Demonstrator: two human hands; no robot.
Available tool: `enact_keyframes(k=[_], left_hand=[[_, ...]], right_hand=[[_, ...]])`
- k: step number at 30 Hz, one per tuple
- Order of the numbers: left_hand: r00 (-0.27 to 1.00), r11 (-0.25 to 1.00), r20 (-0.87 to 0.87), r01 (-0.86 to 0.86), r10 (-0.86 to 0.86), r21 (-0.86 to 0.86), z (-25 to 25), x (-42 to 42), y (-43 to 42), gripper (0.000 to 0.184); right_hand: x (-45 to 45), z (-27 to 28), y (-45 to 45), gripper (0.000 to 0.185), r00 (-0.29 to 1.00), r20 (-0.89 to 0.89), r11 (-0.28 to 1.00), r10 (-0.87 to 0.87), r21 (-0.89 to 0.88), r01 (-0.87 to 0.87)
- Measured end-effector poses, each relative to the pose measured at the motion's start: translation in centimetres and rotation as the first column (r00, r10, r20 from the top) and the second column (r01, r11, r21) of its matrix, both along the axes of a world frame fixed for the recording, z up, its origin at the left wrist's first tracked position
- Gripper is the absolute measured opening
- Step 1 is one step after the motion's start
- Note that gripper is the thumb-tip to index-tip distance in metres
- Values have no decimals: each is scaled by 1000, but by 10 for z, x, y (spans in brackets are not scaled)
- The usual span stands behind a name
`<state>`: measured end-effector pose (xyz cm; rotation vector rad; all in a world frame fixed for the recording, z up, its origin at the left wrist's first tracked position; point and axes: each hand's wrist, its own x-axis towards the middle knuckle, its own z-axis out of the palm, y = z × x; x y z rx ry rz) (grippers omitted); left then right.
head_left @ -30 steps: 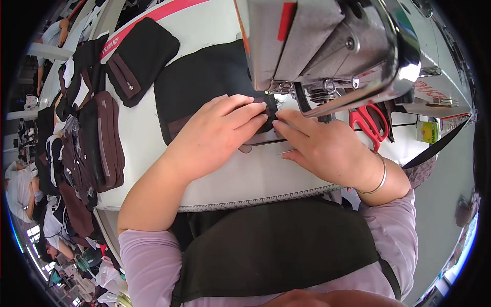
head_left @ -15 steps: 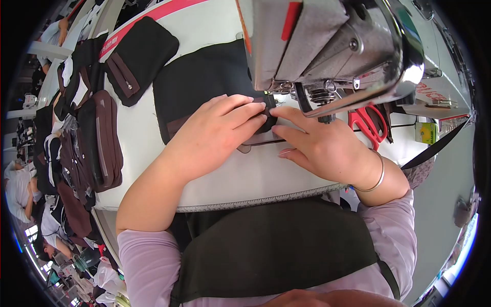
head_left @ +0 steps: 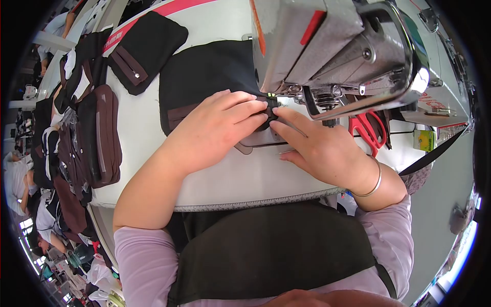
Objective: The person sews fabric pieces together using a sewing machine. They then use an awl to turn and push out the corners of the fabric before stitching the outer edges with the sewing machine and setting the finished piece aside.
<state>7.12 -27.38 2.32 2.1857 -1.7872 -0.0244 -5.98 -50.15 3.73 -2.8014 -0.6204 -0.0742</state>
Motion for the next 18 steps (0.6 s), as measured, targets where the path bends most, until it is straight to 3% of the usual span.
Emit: enact_keyframes(k=[7,11,18], left_hand=[[1000,1000,0,16,-16,-7,1,1,0,35],[999,999,37,-7,8,-33,-5,8,-3,35],[998,999,56,-4,7,-51,-6,12,-4,34]], right_hand=[[0,2,-1,64,1000,7,1000,11,-9,-10],[-1,-4,-3,65,999,33,995,-19,-101,23],[2,-4,-3,69,999,14,998,-43,-48,44]])
